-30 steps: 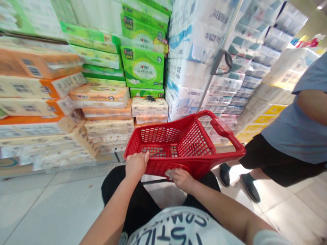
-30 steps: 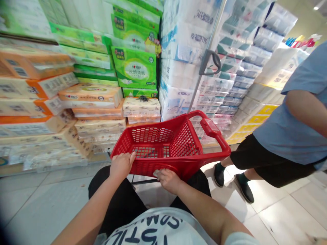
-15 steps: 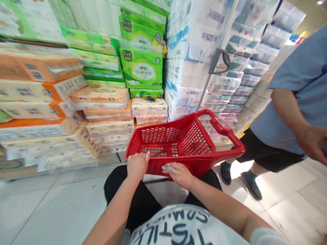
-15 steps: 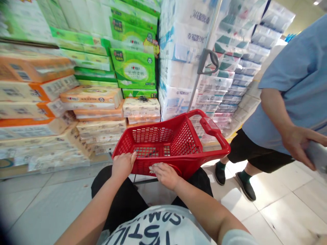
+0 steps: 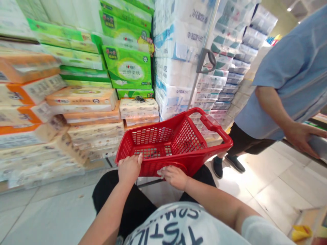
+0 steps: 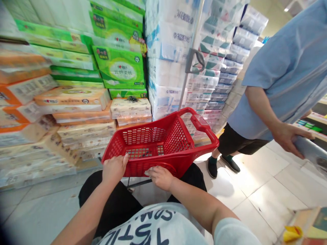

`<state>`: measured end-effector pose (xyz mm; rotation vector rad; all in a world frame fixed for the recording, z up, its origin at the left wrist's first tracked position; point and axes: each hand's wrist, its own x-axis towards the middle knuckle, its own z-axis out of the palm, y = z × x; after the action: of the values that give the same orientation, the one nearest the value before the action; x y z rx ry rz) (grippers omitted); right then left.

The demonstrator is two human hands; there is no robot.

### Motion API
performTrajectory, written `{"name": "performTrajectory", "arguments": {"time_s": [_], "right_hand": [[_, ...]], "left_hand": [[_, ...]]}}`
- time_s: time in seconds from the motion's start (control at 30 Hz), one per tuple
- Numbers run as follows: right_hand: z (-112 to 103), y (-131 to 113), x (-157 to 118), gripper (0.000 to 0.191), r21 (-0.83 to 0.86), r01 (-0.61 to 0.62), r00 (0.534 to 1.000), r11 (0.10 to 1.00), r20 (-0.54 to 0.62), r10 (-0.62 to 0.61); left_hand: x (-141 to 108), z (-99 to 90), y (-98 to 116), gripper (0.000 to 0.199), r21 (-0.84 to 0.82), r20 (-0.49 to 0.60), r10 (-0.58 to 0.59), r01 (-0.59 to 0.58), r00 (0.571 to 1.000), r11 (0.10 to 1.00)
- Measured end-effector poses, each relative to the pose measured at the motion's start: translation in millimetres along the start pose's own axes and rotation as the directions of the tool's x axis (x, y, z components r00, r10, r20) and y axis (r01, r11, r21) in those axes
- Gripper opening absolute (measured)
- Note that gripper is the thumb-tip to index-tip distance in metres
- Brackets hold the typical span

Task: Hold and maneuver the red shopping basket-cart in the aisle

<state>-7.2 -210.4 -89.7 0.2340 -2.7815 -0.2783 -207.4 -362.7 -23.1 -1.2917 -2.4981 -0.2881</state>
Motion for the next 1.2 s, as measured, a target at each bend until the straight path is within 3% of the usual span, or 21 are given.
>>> {"name": "performTrajectory", "arguments": {"time_s": [0.1, 0.27, 0.43, 0.57, 0.7, 0.83, 0.97, 1.13, 1.2], "right_hand": [[-3.5, 1.2, 0.9, 0.038, 0.029, -0.042, 0.999, 0.999, -0.026, 0.042], [1.2, 2.9, -5.9, 0.029, 0.064, -0.001, 0.998, 0.998, 0.058, -0.002], [2.5, 4.5, -9.0, 0.031, 0.012, -0.027, 0.999, 1.000, -0.021, 0.027], [-1.4, 6.0, -6.9, 0.026, 0.005, 0.019, 1.000, 1.000, -0.005, -0.019], [-6.2, 5.7, -5.6, 0.034, 0.003, -0.036, 0.998, 0.999, -0.050, 0.036], [-6.2, 5.0, -6.5, 0.028, 0.000, 0.029, 0.999, 1.000, -0.040, -0.029], [-4.1, 3.3, -5.8, 0.034, -0.015, -0.050, 0.995, 0.999, -0.087, 0.049], [-0.9, 0.8, -7.1, 0.029, 0.001, 0.004, 1.000, 1.000, 0.020, -0.004], [-3.6, -0.8, -4.8, 0.030, -0.001, 0.008, 1.000, 1.000, 0.007, -0.008]], "left_hand": [[0.1, -0.3, 0.9, 0.059, 0.004, -0.004, -0.010, 0.010, 1.000, 1.000], [-0.3, -3.4, 2.6, 0.060, -0.008, 0.025, 0.003, -0.002, 1.000, 1.000], [-1.2, -4.7, 1.5, 0.061, -0.011, -0.001, -0.010, 0.010, 1.000, 1.000], [-0.9, -4.7, 1.3, 0.062, -0.030, 0.017, -0.008, 0.009, 1.000, 1.000], [-0.2, -5.2, 2.7, 0.063, -0.030, 0.022, -0.034, 0.035, 0.999, 0.999], [0.5, -5.1, 2.8, 0.062, -0.040, 0.064, -0.030, 0.033, 0.997, 0.999], [0.3, -4.2, 2.7, 0.062, -0.023, 0.046, -0.037, 0.039, 0.998, 0.999], [-0.8, -3.6, 3.3, 0.064, -0.007, 0.040, -0.026, 0.026, 0.999, 1.000], [-1.6, -4.5, 4.0, 0.063, -0.009, 0.036, -0.027, 0.027, 0.999, 1.000]]}}
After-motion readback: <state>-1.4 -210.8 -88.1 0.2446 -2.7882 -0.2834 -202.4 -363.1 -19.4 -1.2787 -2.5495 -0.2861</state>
